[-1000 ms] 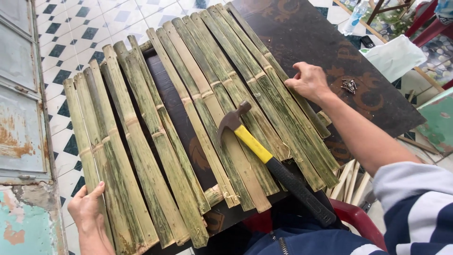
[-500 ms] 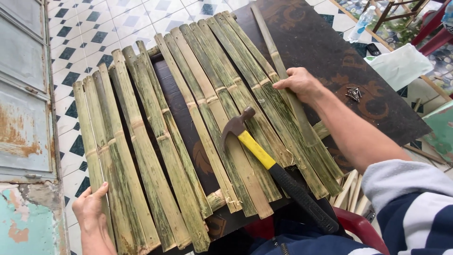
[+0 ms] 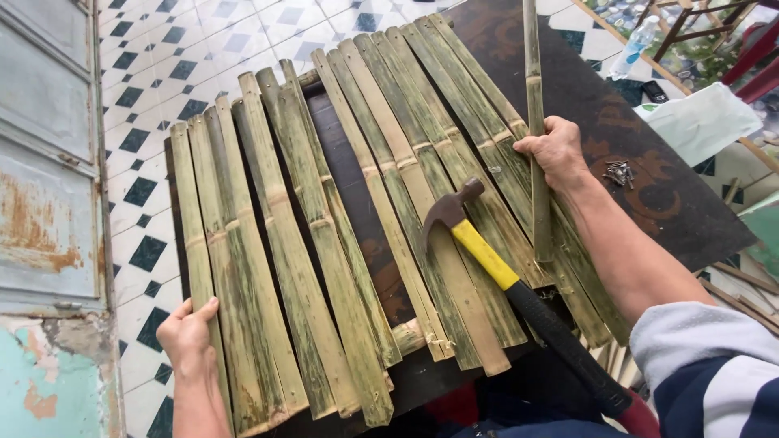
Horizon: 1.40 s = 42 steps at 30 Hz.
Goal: Using a hammer to nail bamboo strips onto a frame to create a panel.
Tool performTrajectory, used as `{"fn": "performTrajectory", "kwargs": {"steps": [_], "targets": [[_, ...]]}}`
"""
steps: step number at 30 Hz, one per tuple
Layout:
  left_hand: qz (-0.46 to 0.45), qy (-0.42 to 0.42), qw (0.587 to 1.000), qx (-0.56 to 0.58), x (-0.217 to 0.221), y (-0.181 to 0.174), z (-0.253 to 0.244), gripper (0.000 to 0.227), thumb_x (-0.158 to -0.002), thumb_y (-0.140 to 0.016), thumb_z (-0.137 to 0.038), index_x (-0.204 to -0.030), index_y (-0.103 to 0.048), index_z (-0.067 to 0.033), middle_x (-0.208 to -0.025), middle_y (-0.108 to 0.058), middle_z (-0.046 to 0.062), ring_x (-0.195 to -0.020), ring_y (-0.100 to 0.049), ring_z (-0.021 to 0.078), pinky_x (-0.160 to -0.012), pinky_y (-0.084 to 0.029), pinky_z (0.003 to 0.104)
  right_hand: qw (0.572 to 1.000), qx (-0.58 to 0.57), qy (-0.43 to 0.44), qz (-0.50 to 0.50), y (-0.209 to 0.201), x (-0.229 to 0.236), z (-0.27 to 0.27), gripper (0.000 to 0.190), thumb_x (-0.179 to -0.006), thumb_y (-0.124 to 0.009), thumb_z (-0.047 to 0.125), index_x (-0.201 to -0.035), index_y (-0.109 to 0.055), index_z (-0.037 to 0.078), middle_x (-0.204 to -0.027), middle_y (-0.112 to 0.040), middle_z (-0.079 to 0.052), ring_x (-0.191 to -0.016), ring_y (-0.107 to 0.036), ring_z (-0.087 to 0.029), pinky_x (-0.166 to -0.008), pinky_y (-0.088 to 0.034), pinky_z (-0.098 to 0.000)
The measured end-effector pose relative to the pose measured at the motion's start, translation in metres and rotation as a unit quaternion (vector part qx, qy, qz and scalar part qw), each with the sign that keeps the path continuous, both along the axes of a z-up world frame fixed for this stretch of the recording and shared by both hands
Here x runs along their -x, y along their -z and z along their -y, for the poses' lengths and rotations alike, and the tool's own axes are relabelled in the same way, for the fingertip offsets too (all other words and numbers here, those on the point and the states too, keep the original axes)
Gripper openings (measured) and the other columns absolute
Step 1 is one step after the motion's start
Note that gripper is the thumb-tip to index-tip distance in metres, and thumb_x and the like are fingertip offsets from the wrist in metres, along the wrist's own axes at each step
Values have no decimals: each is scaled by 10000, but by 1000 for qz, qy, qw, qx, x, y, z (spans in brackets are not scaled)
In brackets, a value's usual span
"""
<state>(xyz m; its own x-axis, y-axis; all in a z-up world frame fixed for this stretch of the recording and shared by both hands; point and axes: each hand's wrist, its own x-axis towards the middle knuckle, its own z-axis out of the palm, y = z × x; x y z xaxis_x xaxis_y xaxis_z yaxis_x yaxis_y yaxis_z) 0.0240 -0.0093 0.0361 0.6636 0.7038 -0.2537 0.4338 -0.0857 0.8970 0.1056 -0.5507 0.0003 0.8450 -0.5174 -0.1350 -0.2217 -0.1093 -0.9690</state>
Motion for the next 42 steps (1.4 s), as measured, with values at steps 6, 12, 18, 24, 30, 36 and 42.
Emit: {"fn": "performTrajectory", "kwargs": {"steps": [6, 12, 18, 24, 30, 36, 42], "targets": [[-31, 16, 999, -11, 10, -12, 9, 590, -720, -664, -22, -1231, -380, 58, -1220, -480, 171, -1045, -550, 191, -930, -448, 244, 975, 176, -86, -105, -37, 12, -5, 202, -720, -653, 160, -884, -601, 54, -830, -601, -65, -701, -555, -152, -552, -480, -281], [-70, 112, 982, -137, 22, -7, 6, 306, -834, -604, -157, -1109, -584, -24, -967, -619, 50, -821, -564, 138, -717, -459, 252, 991, 90, -87, -36, -94, 49, 31, 128, -836, -611, 175, -843, -586, 50, -792, -642, -89, -736, -645, -109, -545, -527, -210], [-201, 156, 892, -374, 24, 23, -26, 572, -821, -551, -456, -1223, -548, -50, -1148, -571, 117, -1018, -511, 337, -817, -380, 400, 968, 240, 31, 64, -114, 198, 91, 154, -1101, -430, -5, -951, -459, -17, -668, -457, -62, -461, -424, -138, -353, -389, -234], [-229, 191, 854, -427, 40, -3, 2, 480, -827, -496, -411, -1239, -560, -175, -1106, -433, 232, -947, -510, 403, -833, -368, 474, 900, 299, 197, -250, 55, 345, 159, 204, -954, -483, 107, -772, -482, 15, -622, -485, -112, -531, -476, -223, -338, -371, -360], [34, 252, 790, -557, 66, -18, 49, 382, -759, -700, -249, -1100, -663, -81, -1037, -567, 129, -918, -452, 300, -701, -409, 412, 818, 322, 123, -460, 180, 389, 182, 342, -860, -423, 274, -849, -637, 7, -683, -655, -210, -684, -615, -403, -571, -474, -453], [158, 427, 770, -447, 81, -49, 139, 390, -722, -700, -176, -1087, -613, -69, -1030, -587, 103, -1007, -467, 249, -869, -377, 388, 732, 659, 168, 40, 130, 314, 190, 222, -944, -732, 190, -1096, -734, 27, -893, -678, -136, -768, -617, -311, -619, -476, -373], [148, 435, 742, -488, 62, -25, 169, 360, -710, -645, -275, -1060, -626, -189, -1166, -545, 26, -1158, -386, 259, -847, -339, 508, 852, 473, -176, 140, -80, 262, -52, 293, -864, -622, 162, -1072, -630, -43, -893, -647, -143, -690, -590, -194, -637, -494, -308]]}}
